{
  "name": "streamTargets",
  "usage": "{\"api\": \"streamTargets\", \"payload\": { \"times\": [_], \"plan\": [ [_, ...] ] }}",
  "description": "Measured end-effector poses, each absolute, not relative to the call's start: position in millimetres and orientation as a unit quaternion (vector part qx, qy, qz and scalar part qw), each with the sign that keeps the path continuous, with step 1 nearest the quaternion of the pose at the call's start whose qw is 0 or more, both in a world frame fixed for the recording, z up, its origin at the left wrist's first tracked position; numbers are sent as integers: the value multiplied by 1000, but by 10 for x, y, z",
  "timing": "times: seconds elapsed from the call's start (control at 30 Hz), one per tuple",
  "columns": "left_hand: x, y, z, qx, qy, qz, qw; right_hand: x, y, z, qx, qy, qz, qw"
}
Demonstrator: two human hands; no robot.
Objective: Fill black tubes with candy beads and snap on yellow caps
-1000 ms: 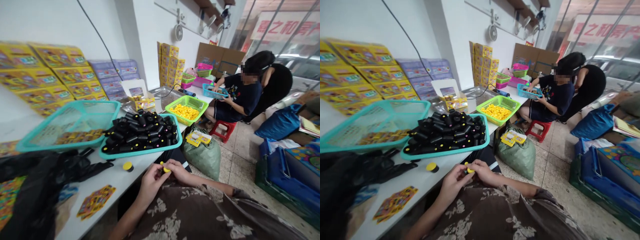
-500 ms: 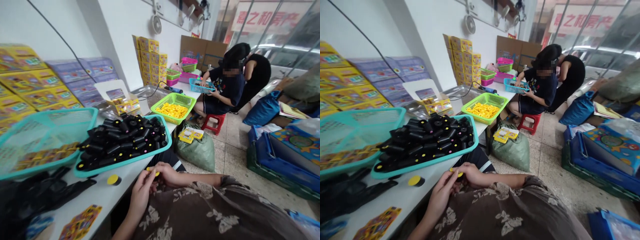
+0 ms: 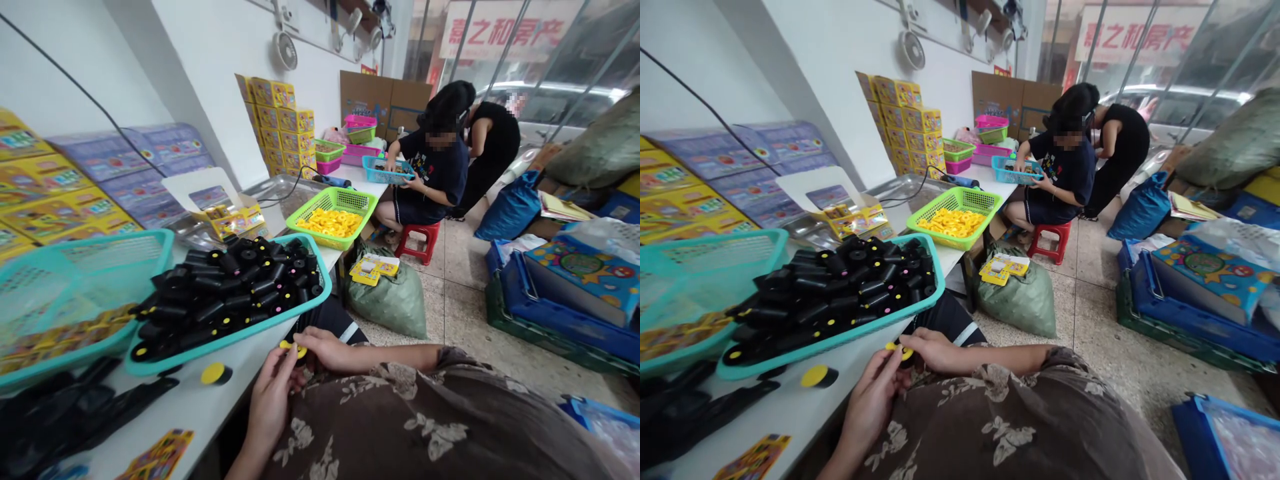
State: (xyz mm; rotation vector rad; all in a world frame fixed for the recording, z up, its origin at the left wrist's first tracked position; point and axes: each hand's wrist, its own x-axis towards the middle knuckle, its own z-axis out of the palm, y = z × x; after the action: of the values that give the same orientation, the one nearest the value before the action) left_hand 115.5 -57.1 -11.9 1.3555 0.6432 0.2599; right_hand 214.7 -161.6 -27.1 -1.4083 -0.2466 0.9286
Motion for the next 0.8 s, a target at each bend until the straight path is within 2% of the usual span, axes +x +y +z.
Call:
{"api": "streamTargets", "payload": {
  "times": [0.17,0.33,0.53,0.7,0.8],
  "plan": [
    [1172,-567,-97,535,311,53,784,2151,-1522,-285,-595,-71,414,685],
    [1194,-609,8,483,315,77,813,2130,-1442,-233,-590,-36,402,699],
    [1193,-591,-44,497,304,90,808,2134,-1426,-248,-589,-47,380,712],
    [1194,-578,-100,563,287,86,770,2134,-1500,-201,-605,-76,390,690],
    [1141,-662,-52,620,228,135,738,2064,-1650,-123,-636,-111,383,661]
  ]
}}
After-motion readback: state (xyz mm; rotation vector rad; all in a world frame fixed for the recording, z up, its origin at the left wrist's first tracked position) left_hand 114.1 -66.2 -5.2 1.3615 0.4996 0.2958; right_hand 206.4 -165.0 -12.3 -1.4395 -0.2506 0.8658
